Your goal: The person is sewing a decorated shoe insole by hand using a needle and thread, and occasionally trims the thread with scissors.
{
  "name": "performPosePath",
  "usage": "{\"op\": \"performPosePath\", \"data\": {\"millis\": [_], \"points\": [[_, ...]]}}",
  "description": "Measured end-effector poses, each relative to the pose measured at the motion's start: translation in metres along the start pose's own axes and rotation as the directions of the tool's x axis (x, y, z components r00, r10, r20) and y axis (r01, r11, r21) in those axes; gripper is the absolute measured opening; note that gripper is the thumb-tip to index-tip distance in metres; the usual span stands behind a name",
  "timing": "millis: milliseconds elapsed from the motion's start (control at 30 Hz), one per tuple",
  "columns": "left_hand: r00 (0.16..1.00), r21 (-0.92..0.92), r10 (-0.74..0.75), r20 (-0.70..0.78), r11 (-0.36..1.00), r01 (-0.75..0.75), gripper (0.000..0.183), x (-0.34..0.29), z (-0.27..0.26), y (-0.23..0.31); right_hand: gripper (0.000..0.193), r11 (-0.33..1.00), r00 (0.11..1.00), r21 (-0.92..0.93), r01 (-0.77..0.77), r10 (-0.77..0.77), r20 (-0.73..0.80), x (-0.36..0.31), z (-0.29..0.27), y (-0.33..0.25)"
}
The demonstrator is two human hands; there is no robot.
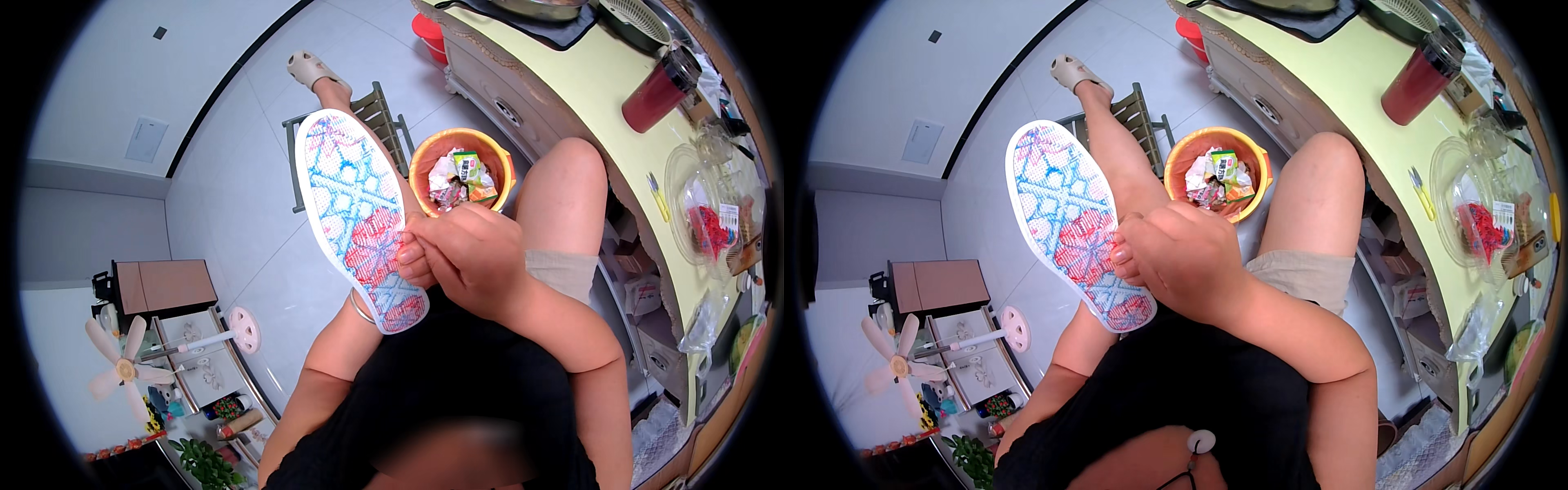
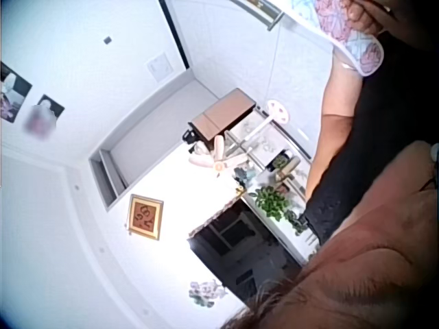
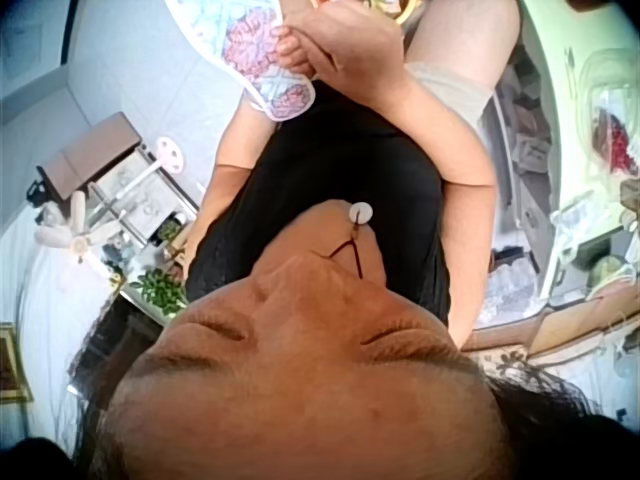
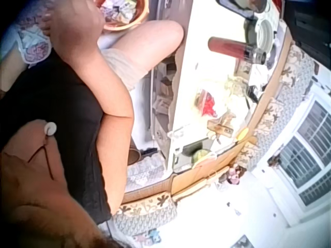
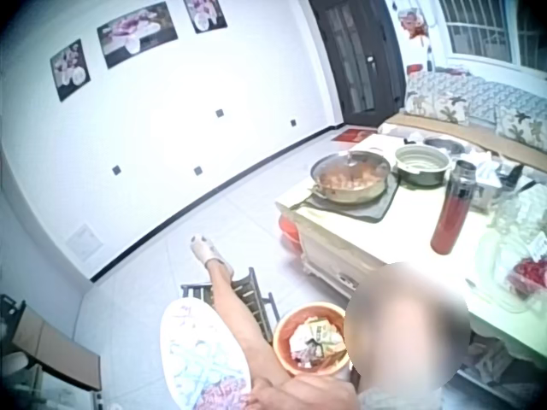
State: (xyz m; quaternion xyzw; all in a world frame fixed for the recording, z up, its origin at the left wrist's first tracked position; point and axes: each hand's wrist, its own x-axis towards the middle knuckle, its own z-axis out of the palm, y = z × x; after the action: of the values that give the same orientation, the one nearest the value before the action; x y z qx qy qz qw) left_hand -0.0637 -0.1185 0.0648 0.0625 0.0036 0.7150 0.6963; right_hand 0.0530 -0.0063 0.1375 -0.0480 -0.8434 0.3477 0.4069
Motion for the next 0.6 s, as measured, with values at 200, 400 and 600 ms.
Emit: {"op": "performPosePath", "data": {"millis": [200,400,600], "points": [[0.995,0.053,0.015,-0.102,0.999,-0.01,0.026,-0.002,0.011,-0.001,0.013,0.999,0.996,-0.033,0.043,-0.046,-0.072,-0.002,0.007,0.006],[0.946,0.336,0.142,-0.292,0.941,-0.037,0.019,-0.002,0.038,-0.004,0.013,1.0,0.998,0.002,-0.027,0.028,-0.063,-0.006,0.005,0.008],[0.836,0.561,0.365,-0.41,0.823,-0.085,0.018,0.004,0.05,-0.006,0.013,0.816,0.908,0.418,-0.398,0.415,0.054,-0.02,0.004,0.023]]}}
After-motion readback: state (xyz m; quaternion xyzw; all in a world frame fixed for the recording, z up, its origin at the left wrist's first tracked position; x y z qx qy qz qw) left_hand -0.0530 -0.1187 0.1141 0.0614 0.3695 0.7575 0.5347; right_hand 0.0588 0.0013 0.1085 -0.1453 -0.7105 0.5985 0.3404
